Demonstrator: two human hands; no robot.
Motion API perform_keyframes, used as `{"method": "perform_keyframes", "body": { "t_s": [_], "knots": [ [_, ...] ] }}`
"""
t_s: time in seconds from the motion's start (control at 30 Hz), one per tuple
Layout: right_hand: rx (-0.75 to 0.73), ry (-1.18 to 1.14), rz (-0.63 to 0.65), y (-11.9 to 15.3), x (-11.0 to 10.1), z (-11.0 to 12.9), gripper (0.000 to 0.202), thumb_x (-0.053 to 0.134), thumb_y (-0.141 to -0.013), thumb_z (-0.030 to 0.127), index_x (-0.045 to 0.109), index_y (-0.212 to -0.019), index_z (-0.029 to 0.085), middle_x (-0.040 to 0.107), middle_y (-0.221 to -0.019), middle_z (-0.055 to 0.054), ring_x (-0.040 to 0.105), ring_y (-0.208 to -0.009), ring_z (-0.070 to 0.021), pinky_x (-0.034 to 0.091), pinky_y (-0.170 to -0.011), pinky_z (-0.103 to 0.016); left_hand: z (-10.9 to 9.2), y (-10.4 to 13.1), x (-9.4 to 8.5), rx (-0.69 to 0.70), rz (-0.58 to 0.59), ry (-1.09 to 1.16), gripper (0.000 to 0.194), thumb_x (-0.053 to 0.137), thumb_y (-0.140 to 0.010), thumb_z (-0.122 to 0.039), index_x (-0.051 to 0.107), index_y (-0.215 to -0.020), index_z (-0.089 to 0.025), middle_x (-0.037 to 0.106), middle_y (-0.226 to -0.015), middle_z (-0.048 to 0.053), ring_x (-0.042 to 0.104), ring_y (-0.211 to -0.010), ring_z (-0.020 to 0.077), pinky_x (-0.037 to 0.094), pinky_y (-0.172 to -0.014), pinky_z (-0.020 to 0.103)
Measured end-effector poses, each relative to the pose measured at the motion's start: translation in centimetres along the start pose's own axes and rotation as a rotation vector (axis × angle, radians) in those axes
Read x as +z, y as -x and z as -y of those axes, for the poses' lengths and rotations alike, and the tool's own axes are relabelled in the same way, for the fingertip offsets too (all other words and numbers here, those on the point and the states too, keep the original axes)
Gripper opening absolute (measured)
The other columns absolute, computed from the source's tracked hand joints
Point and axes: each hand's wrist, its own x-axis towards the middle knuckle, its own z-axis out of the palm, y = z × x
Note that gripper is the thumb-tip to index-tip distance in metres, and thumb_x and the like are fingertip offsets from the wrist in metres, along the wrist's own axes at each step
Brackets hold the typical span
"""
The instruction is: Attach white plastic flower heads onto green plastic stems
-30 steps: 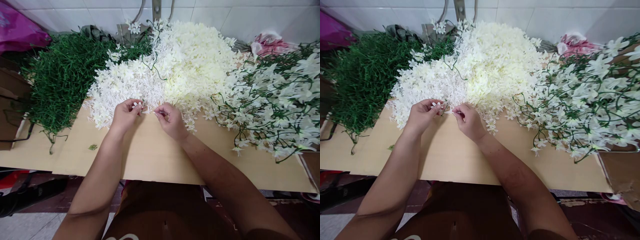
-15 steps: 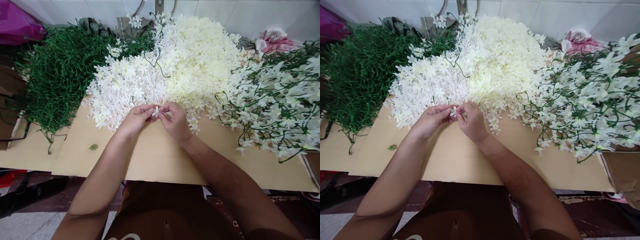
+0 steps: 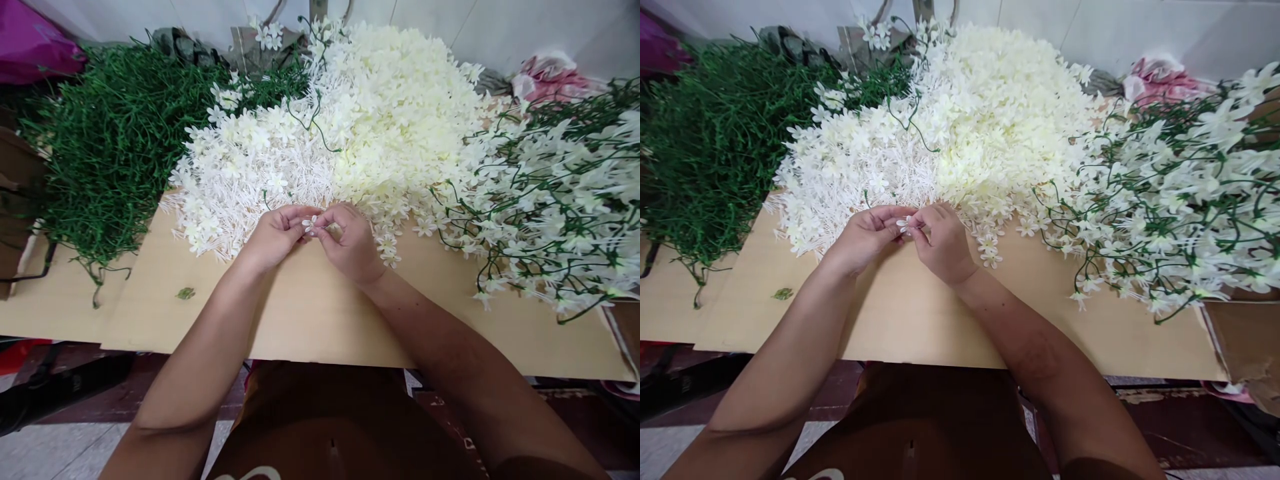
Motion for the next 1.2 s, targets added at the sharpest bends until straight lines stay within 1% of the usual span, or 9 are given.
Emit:
{"method": "perform_keyframes", "body": {
  "t_s": [0.1,0.3,0.43,0.53,0.73,0.9,1.0,1.1,1.2],
  "knots": [
    [0.087,-0.101,0.001,-0.09,-0.09,-0.18,0.008,0.062,-0.079,0.015,0.059,-0.074,0.020,0.066,-0.077,-0.002,0.061,-0.080,-0.0185,0.049,-0.079,-0.035,0.22,-0.29,-0.16,-0.001,-0.001,0.053,0.031,0.085,-0.060,-0.031,0.069,-0.082,-0.015,0.070,-0.069,0.002,0.063,-0.065,0.0126,0.048,-0.066,0.026],
    [0.341,-0.327,0.045,-0.31,0.04,-0.26,0.008,0.068,-0.076,0.025,0.063,-0.074,0.020,0.065,-0.076,-0.001,0.060,-0.074,-0.0143,0.050,-0.072,-0.030,0.09,-0.29,-0.29,0.059,-0.083,0.059,0.021,0.082,-0.058,-0.018,0.065,-0.070,-0.015,0.062,-0.063,-0.004,0.053,-0.060,0.0068,0.040,-0.060,0.021],
    [0.389,-0.436,0.040,-0.41,0.24,-0.31,0.009,0.070,-0.073,0.025,0.063,-0.072,0.019,0.065,-0.072,0.000,0.059,-0.068,-0.0121,0.051,-0.069,-0.029,-0.12,-0.18,-0.16,0.022,-0.069,0.102,0.018,0.080,-0.060,-0.019,0.064,-0.068,-0.015,0.058,-0.058,-0.005,0.047,-0.053,0.0059,0.035,-0.053,0.020],
    [0.404,-0.459,0.022,-0.43,0.30,-0.38,0.009,0.070,-0.071,0.025,0.064,-0.071,0.019,0.065,-0.071,0.001,0.059,-0.067,-0.0119,0.051,-0.069,-0.029,-0.22,-0.15,-0.13,-0.031,-0.045,0.127,0.018,0.080,-0.061,-0.022,0.064,-0.066,-0.014,0.059,-0.055,-0.003,0.048,-0.051,0.0067,0.035,-0.052,0.021],
    [0.368,-0.403,0.003,-0.31,0.20,-0.27,0.010,0.070,-0.074,0.027,0.064,-0.074,0.019,0.066,-0.075,-0.001,0.061,-0.071,-0.0137,0.052,-0.072,-0.031,-0.26,-0.10,-0.28,-0.018,-0.061,0.117,0.024,0.085,-0.057,-0.027,0.067,-0.067,-0.015,0.062,-0.055,-0.001,0.053,-0.053,0.0086,0.040,-0.054,0.022],
    [0.143,-0.149,-0.064,-0.19,0.08,-0.12,0.007,0.066,-0.079,0.019,0.063,-0.073,0.021,0.067,-0.076,-0.002,0.060,-0.081,-0.0181,0.050,-0.081,-0.036,-0.08,-0.36,0.17,0.043,-0.037,0.098,0.034,0.090,-0.053,-0.036,0.068,-0.067,-0.014,0.066,-0.061,0.000,0.057,-0.058,0.0103,0.046,-0.060,0.024],
    [0.067,-0.050,-0.111,-0.17,0.03,-0.07,0.008,0.066,-0.079,0.018,0.063,-0.073,0.022,0.067,-0.079,-0.003,0.060,-0.087,-0.0203,0.049,-0.085,-0.039,-0.08,-0.42,0.53,0.066,-0.014,0.148,0.039,0.092,-0.048,-0.039,0.067,-0.067,-0.015,0.067,-0.063,0.000,0.059,-0.061,0.0102,0.048,-0.064,0.024],
    [0.051,-0.064,-0.117,-0.26,-0.04,0.02,0.007,0.068,-0.079,0.018,0.065,-0.074,0.021,0.067,-0.083,-0.003,0.060,-0.088,-0.0201,0.049,-0.086,-0.039,-0.23,-0.32,0.57,0.063,0.013,0.189,0.042,0.093,-0.046,-0.041,0.067,-0.066,-0.015,0.065,-0.060,-0.001,0.057,-0.059,0.0094,0.047,-0.062,0.024],
    [0.097,-0.171,-0.085,-0.40,-0.08,0.07,0.006,0.069,-0.078,0.018,0.066,-0.073,0.020,0.067,-0.080,-0.002,0.061,-0.083,-0.0177,0.050,-0.083,-0.036,-0.33,-0.23,0.34,0.055,0.010,0.183,0.039,0.091,-0.051,-0.041,0.067,-0.066,-0.015,0.064,-0.058,-0.001,0.056,-0.056,0.0087,0.044,-0.058,0.022]
  ]
}}
